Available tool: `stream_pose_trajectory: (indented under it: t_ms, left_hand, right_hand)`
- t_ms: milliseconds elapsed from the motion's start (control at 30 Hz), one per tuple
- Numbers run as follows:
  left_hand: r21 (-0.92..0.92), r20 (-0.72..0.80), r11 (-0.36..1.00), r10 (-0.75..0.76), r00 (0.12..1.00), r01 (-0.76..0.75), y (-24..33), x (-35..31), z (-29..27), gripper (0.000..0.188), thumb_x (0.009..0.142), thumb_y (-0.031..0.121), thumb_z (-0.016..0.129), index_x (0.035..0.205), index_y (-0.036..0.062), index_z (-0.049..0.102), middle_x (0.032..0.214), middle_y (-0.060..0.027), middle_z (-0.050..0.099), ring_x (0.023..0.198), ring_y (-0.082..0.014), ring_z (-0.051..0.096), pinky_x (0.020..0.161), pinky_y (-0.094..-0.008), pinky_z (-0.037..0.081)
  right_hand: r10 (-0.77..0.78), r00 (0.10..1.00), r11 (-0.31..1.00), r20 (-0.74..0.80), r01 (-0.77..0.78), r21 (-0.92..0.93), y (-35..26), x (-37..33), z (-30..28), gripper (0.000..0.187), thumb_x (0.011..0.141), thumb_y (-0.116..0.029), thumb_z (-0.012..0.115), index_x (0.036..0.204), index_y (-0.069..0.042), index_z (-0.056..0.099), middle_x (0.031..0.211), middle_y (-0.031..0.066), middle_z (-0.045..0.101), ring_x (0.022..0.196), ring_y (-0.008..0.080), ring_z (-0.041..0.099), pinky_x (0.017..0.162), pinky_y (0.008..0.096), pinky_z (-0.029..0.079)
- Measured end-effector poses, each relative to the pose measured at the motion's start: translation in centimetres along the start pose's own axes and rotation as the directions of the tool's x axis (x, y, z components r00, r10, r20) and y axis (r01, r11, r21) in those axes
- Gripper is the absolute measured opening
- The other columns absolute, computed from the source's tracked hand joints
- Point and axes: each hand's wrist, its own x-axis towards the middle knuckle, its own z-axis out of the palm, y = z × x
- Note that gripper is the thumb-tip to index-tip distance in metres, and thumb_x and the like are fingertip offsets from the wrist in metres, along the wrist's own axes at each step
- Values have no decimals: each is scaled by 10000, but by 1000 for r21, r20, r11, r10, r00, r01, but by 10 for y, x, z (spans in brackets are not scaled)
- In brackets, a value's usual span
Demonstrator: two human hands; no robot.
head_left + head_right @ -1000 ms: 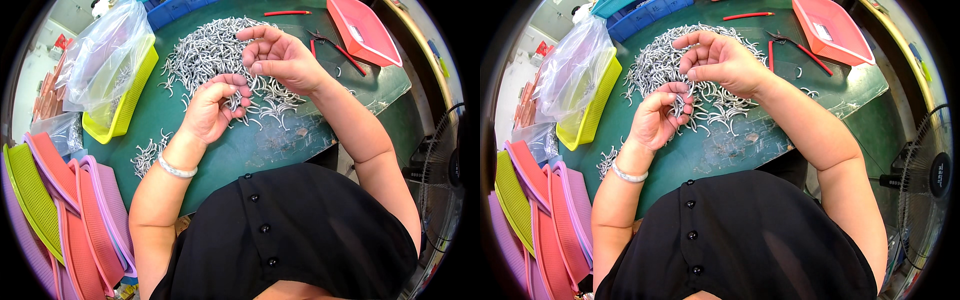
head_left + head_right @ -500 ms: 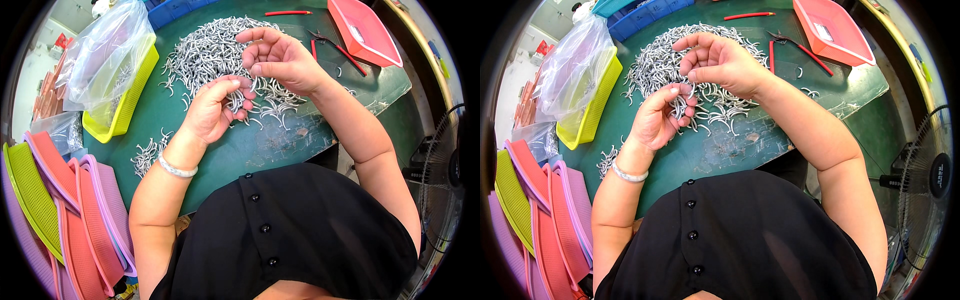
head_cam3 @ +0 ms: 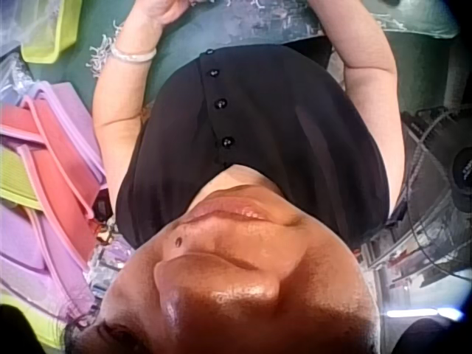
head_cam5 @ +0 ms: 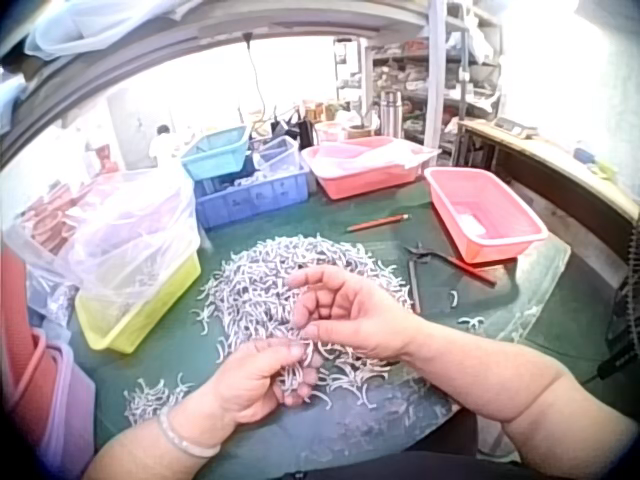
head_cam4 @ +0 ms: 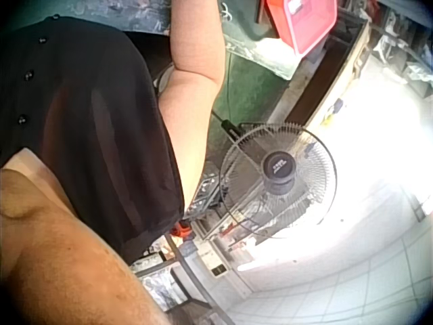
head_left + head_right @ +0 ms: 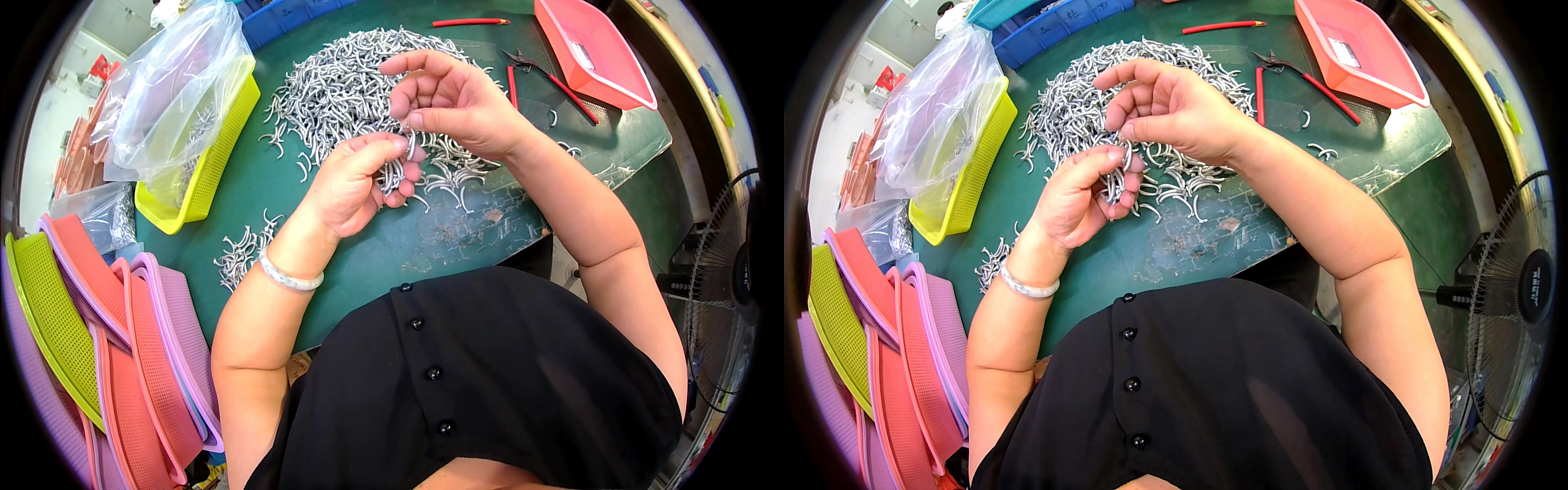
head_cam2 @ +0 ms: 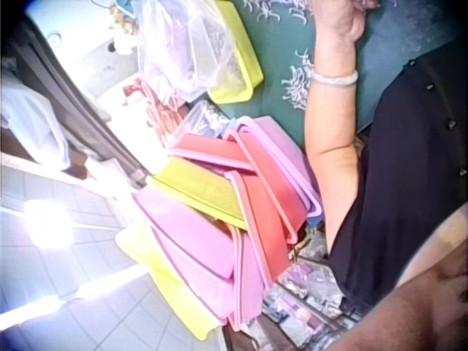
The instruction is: The person repeatedly picks up small silver metal hooks from a large pile on a green table and joins two pieces together by hand. The person handles the hooks one at a time, interlocking them and placing the assembled pairs back onto the table.
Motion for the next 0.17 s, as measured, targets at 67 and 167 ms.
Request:
stream_pose_trajectory:
  t_ms: [67,167]
  left_hand:
    - [1,-15,1000,-4,1000,4,0,0,0,144,822,154,543,849,22,593,709,-48,566,584,-133,524,488,-231,407]
    - [3,-28,1000,-2,1000,2,-1,1,-2,134,818,147,549,849,25,595,713,-53,566,585,-137,524,492,-237,410]
  right_hand:
    - [5,1000,1000,18,-5,-5,1,0,-1,496,750,24,599,1207,-14,411,918,53,548,870,97,531,787,228,445]
    - [-1,999,1000,33,2,-15,0,0,-2,499,752,15,604,1210,-17,410,922,54,549,877,99,528,806,233,438]
